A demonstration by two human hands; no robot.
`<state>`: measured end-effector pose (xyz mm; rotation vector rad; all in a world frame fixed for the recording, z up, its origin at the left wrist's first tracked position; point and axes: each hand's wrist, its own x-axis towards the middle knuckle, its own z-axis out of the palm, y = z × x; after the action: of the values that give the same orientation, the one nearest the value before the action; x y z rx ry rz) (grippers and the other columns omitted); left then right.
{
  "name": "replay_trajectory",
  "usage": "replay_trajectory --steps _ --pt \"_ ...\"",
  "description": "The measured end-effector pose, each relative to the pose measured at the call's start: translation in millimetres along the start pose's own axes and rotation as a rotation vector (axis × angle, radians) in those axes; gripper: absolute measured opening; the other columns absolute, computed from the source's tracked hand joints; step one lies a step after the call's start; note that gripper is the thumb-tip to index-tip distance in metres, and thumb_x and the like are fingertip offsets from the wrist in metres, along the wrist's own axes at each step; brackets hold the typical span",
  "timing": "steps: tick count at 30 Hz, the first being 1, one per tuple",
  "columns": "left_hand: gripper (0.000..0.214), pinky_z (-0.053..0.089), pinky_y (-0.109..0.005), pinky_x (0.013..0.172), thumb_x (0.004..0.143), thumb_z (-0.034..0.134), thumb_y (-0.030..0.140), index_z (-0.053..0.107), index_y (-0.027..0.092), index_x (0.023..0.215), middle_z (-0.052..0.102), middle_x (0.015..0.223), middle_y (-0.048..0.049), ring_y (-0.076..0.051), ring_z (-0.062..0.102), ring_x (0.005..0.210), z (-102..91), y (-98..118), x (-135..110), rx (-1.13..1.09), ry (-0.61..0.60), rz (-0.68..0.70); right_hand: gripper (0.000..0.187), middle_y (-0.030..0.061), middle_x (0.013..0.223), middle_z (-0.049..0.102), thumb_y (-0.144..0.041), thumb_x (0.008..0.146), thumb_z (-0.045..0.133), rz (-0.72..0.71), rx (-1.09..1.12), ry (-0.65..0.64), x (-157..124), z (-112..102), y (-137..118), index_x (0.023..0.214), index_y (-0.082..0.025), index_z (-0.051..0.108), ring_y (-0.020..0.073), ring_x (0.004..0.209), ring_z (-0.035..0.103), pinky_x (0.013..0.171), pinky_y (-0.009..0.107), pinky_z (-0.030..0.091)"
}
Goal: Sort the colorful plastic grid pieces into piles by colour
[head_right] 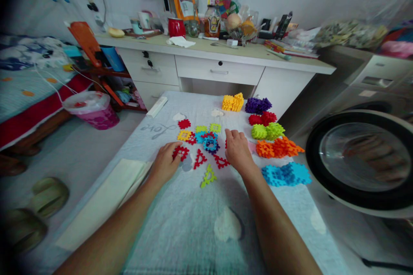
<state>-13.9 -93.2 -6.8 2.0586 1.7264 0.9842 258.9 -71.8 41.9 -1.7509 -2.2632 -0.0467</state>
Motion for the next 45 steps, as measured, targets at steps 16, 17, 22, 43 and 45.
replay_trajectory --steps 16,17,22,43,45 --pt "0.037 0.046 -0.047 0.102 0.081 0.055 0.02 0.063 0.018 0.117 0.067 0.119 -0.0109 -0.028 0.059 0.113 0.9 -0.7 0.8 -0.01 -0.008 0.003 0.062 0.0183 0.134 0.061 -0.016 0.078 0.066 -0.015 0.272 -0.2 9.8 6.1 6.1 0.139 -0.011 0.053 0.0277 0.123 0.057 0.106 0.044 0.042" --pt "0.037 0.046 -0.047 0.102 0.081 0.055 0.021 0.063 0.018 0.117 0.067 0.119 -0.0109 -0.028 0.059 0.113 1.1 -0.9 0.9 -0.009 -0.009 0.004 0.058 0.0178 0.131 0.063 -0.014 0.078 0.065 -0.02 0.253 -0.217 11.6 4.3 4.3 0.136 -0.011 0.056 0.0267 0.12 0.059 0.105 0.041 0.043" --pt "0.038 0.046 -0.048 0.102 0.082 0.055 0.023 0.062 0.018 0.119 0.067 0.119 -0.0107 -0.028 0.059 0.113 1.8 -1.9 0.6 -0.007 -0.01 0.001 0.05 0.0159 0.124 0.067 -0.01 0.078 0.064 -0.072 0.182 -0.184 23.0 -12.8 10.6 0.128 -0.011 0.062 0.0245 0.111 0.063 0.1 0.037 0.046" --pt "0.037 0.046 -0.047 0.102 0.082 0.054 0.026 0.062 0.018 0.117 0.067 0.118 -0.0114 -0.028 0.06 0.112 1.5 -4.5 2.1 -0.001 -0.033 0.016 0.05 0.0166 0.134 0.058 -0.021 0.081 0.064 0.269 -0.454 -0.422 130.2 -55.5 149.0 0.131 -0.022 0.064 0.0368 0.116 0.053 0.086 0.042 0.045" --pt "0.037 0.047 -0.047 0.101 0.082 0.054 0.026 0.062 0.018 0.117 0.067 0.118 -0.0109 -0.028 0.06 0.112 2.0 -4.8 2.0 -0.007 -0.027 0.014 0.046 0.0169 0.131 0.06 -0.02 0.083 0.063 0.259 -0.459 -0.43 130.2 -53.4 149.2 0.129 -0.019 0.066 0.0359 0.118 0.052 0.088 0.041 0.042"
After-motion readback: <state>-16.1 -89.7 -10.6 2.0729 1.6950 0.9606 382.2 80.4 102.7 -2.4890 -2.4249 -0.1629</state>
